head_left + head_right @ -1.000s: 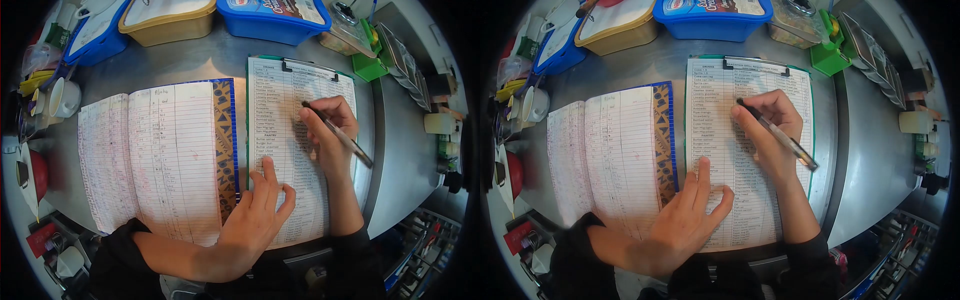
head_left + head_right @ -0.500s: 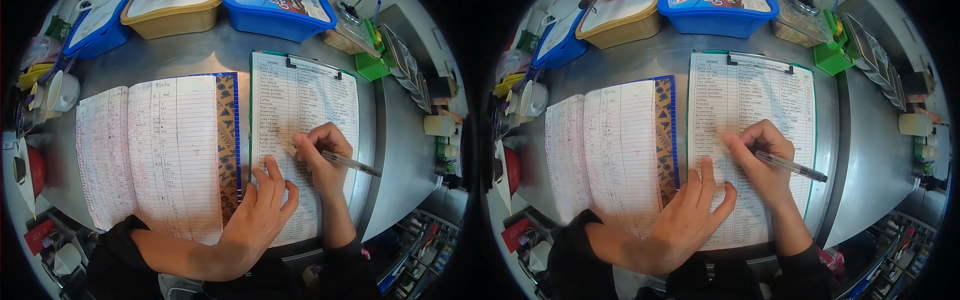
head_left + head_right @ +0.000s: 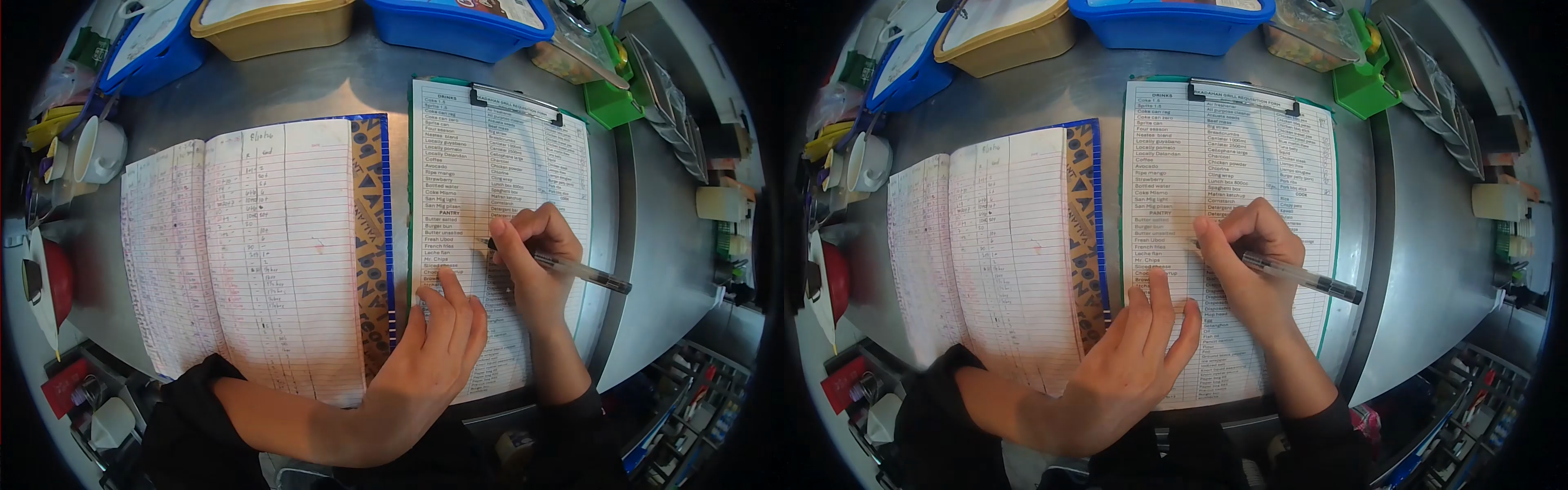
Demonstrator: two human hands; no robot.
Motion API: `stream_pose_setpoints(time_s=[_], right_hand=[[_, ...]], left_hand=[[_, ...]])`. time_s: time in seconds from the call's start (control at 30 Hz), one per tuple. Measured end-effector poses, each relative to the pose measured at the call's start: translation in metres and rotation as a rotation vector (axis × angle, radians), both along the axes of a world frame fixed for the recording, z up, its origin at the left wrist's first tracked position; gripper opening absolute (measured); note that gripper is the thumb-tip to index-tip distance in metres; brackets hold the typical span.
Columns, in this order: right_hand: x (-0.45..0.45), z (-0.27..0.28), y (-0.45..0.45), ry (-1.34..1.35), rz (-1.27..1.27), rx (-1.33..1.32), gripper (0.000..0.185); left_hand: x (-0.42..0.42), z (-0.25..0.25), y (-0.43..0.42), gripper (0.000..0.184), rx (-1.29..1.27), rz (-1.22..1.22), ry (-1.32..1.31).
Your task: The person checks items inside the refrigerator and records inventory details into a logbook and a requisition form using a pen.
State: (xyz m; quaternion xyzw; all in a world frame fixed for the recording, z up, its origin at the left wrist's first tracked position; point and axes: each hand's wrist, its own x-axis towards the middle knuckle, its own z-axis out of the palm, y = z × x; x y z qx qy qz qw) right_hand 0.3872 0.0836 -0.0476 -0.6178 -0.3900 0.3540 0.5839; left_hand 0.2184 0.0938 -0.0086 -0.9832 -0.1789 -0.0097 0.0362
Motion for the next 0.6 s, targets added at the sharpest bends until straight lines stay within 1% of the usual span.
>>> stream_pose_setpoints(time_s=[0.13,0.2,0.33,0.43,0.5,0.6], right_hand=[[-0.001,0.0,-0.001,-0.045,0.01,-0.028,0.022],[-0.002,-0.002,-0.002,-0.076,-0.008,0.009,0.022],[-0.003,0.008,0.001,-0.017,-0.046,-0.003,0.022],[0.001,0.012,0.006,-0.028,-0.076,-0.077,0.023],[0.008,0.017,0.009,0.059,-0.037,-0.243,0.023],[0.009,0.021,0.016,0.099,-0.036,-0.261,0.023]], left_hand=[[0.0,-0.001,0.003,0.028,0.013,-0.008,-0.009],[0.0,0.0,0.005,0.027,-0.012,-0.002,-0.012],[0.0,-0.004,0.005,0.027,-0.026,0.007,-0.016],[0.001,-0.009,0.007,0.028,0.004,0.008,-0.063],[0.003,-0.009,0.013,0.03,-0.09,-0.011,-0.092],[0.004,-0.016,0.013,0.03,-0.132,-0.012,-0.119]])
